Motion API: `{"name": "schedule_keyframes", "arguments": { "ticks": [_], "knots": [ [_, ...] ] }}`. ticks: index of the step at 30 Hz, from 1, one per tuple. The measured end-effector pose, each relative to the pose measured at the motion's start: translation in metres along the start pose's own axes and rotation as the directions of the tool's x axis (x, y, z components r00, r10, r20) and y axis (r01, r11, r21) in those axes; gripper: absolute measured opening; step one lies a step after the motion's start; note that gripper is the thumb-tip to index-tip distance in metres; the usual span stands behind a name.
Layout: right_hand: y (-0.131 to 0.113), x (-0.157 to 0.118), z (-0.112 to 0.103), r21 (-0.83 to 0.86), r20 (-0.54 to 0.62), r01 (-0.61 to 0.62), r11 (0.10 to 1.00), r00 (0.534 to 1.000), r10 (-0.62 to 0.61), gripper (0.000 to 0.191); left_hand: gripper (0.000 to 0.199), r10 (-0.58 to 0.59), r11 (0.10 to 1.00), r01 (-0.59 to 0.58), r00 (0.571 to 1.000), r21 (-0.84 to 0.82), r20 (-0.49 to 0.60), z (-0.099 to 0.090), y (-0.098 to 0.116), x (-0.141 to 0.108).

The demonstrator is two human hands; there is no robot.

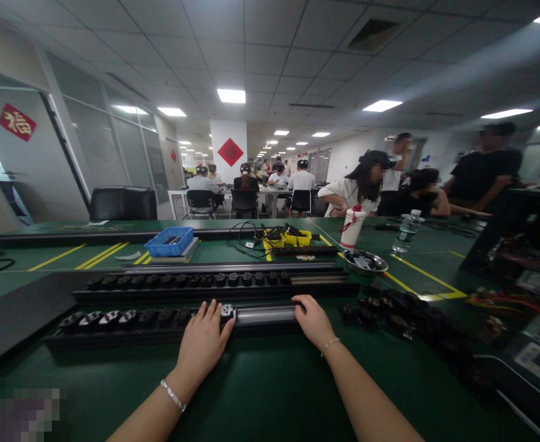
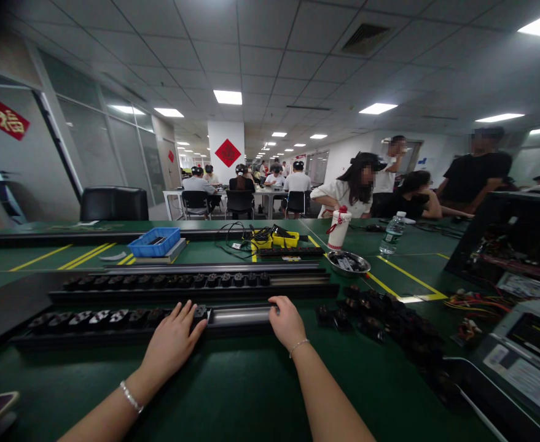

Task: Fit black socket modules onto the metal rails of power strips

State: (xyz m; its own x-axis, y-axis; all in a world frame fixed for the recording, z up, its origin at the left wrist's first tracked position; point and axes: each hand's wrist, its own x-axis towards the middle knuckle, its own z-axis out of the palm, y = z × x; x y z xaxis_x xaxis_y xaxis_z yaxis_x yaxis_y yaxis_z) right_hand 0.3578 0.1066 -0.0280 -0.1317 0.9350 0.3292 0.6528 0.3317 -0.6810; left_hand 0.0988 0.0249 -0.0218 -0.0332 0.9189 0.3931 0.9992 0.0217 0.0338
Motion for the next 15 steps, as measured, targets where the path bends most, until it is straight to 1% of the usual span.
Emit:
{"name": "schedule_keyframes", "arguments": {
  "ticks": [6, 15],
  "knots": [
    [-0.0004, -0.0001, -0.0003, 0.012, 0.007, -0.001, 1.0, 1.0, 0.001, 0.032, 0.056, 0.006, 1.0, -0.006, 1.0, -0.003, -0.021, 0.0027, 0.0015, -0.0008],
    [-0.0005, -0.0002, 0.0004, -0.003, -0.004, 0.011, 1.0, 1.0, -0.011, 0.032, 0.057, 0.009, 1.0, -0.009, 1.0, 0.016, 0.0, 0.0004, 0.0021, -0.001]
  ]
}}
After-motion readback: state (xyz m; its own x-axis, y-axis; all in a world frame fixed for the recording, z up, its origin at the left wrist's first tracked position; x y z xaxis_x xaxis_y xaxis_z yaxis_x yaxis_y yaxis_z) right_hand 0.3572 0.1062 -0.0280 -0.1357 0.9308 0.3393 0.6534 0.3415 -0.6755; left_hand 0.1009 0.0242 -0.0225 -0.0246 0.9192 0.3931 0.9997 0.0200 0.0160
